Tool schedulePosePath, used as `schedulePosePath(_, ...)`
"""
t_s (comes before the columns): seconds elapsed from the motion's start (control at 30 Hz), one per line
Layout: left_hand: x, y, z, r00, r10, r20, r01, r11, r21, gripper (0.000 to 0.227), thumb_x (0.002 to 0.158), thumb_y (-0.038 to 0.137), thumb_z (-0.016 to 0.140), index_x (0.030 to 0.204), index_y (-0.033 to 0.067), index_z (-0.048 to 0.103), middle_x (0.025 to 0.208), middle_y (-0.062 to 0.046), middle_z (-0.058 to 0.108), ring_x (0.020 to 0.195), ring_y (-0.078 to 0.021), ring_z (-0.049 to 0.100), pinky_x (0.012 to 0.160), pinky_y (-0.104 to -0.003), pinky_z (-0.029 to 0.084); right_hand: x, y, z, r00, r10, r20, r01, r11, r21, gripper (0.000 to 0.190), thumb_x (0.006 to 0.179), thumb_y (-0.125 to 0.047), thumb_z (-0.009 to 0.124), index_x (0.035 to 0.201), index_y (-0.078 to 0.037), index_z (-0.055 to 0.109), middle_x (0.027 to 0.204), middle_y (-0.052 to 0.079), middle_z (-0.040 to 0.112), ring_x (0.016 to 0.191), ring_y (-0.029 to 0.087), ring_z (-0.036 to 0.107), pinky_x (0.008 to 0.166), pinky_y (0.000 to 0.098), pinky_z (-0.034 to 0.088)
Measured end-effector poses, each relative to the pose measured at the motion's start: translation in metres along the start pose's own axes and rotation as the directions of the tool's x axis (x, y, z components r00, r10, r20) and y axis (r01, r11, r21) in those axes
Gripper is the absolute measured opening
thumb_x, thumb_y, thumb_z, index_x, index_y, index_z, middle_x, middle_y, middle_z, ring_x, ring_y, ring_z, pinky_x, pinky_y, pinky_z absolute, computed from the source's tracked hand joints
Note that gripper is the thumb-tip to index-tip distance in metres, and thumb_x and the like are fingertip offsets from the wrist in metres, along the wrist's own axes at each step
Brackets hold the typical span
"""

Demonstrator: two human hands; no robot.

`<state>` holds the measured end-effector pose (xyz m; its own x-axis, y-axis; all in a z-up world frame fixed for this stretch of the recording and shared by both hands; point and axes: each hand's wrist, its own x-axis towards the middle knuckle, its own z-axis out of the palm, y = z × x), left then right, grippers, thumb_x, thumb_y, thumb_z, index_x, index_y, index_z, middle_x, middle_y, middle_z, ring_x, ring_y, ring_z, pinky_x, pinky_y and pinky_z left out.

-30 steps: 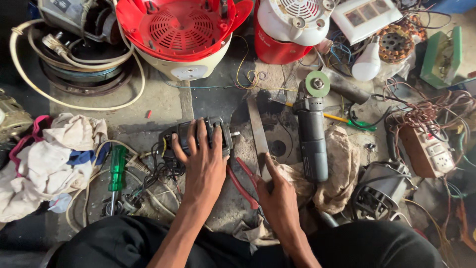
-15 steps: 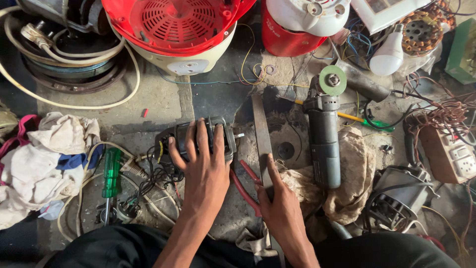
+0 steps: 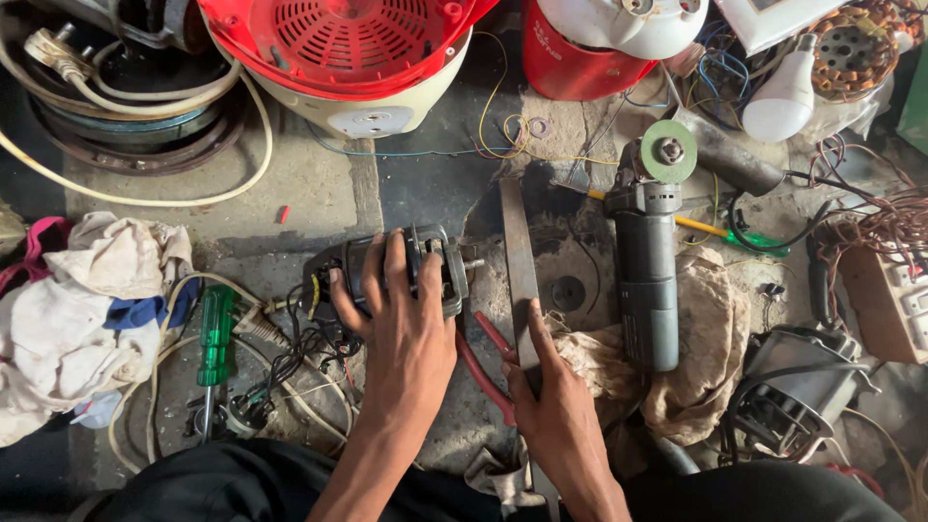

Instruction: The person grinds, files, and applies liquid to a small electric motor housing. They use a hand-held angle grinder to smooth parts, then use a metal file on the casing, and finally apply a liquid from a small bottle to the internal components.

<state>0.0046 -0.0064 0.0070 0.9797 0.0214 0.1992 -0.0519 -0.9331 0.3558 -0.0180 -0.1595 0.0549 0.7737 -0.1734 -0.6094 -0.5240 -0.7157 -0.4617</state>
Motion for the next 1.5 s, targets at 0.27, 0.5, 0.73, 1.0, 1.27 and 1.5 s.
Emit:
schedulePosePath(0.27, 0.000, -0.002, 0.002, 1.000, 0.000, 0.005, 0.000, 1.000, -0.014, 0.068, 0.082, 0.015, 0.077, 0.143, 0.0074, 0.046, 0.152, -0.025, 0.041, 0.146, -0.0409, 0.034, 0.116, -0.073, 0.011, 0.002, 0.001, 0.001, 1.000, 0.019, 0.013, -0.019, 1.000, -0.021, 0.084, 0.094, -0.024, 0.064, 0.166, -0.035, 0.023, 0.079, 0.023, 0.073, 0.067, 0.034, 0.072, 0.070, 0.0444, 0.053)
schedulePosePath(0.5, 0.000, -0.002, 0.000, 1.000, 0.013, 0.013, -0.012, 1.000, -0.028, 0.072, 0.082, 0.017, 0.078, 0.145, 0.0068, 0.044, 0.151, -0.027, 0.039, 0.144, -0.0415, 0.033, 0.114, -0.074, 0.011, 0.003, -0.006, -0.002, 0.996, 0.076, 0.054, -0.075, 0.997, -0.027, 0.086, 0.094, -0.024, 0.063, 0.167, -0.036, 0.019, 0.085, 0.020, 0.075, 0.070, 0.031, 0.075, 0.071, 0.0443, 0.055)
schedulePosePath(0.73, 0.000, -0.002, -0.001, 1.000, 0.004, 0.007, -0.003, 0.999, -0.040, 0.069, 0.081, 0.016, 0.076, 0.143, 0.0067, 0.049, 0.152, -0.027, 0.040, 0.145, -0.0416, 0.034, 0.115, -0.074, 0.011, 0.009, 0.009, 0.005, 0.999, 0.044, -0.024, -0.039, 0.981, 0.190, 0.098, 0.083, -0.020, 0.071, 0.164, -0.022, 0.016, 0.091, 0.016, 0.076, 0.072, 0.022, 0.074, 0.068, 0.0390, 0.055)
schedulePosePath(1.0, 0.000, 0.000, -0.005, 0.999, 0.045, 0.030, -0.046, 0.998, 0.030, 0.076, 0.081, 0.025, 0.072, 0.148, 0.0000, 0.044, 0.152, -0.030, 0.039, 0.143, -0.0452, 0.034, 0.113, -0.076, 0.011, 0.006, 0.028, 0.006, 0.960, -0.198, -0.196, 0.252, 0.916, 0.311, 0.036, 0.089, -0.016, 0.077, 0.114, 0.006, 0.064, 0.078, 0.009, 0.067, 0.065, 0.012, 0.059, 0.058, 0.0303, 0.051)
schedulePosePath(1.27, -0.004, 0.000, -0.006, 0.999, 0.053, 0.009, -0.054, 0.991, 0.124, 0.063, 0.089, 0.016, 0.065, 0.148, 0.0030, 0.046, 0.155, -0.026, 0.041, 0.148, -0.0408, 0.033, 0.118, -0.071, 0.011, -0.021, -0.010, 0.011, 0.953, -0.233, -0.193, 0.276, 0.930, 0.243, 0.052, 0.093, -0.014, 0.068, 0.145, -0.018, 0.060, 0.061, 0.000, 0.059, 0.054, 0.004, 0.044, 0.047, 0.0266, 0.043)
schedulePosePath(1.5, -0.006, -0.003, -0.002, 0.996, 0.090, -0.029, -0.084, 0.985, 0.152, 0.065, 0.090, 0.017, 0.062, 0.150, -0.0015, 0.045, 0.154, -0.028, 0.040, 0.148, -0.0420, 0.032, 0.116, -0.072, 0.012, -0.023, -0.011, 0.011, 0.981, -0.135, -0.139, 0.156, 0.976, 0.155, 0.052, 0.095, -0.018, 0.066, 0.146, -0.024, 0.059, 0.049, 0.003, 0.044, 0.048, 0.008, 0.035, 0.045, 0.0315, 0.034)
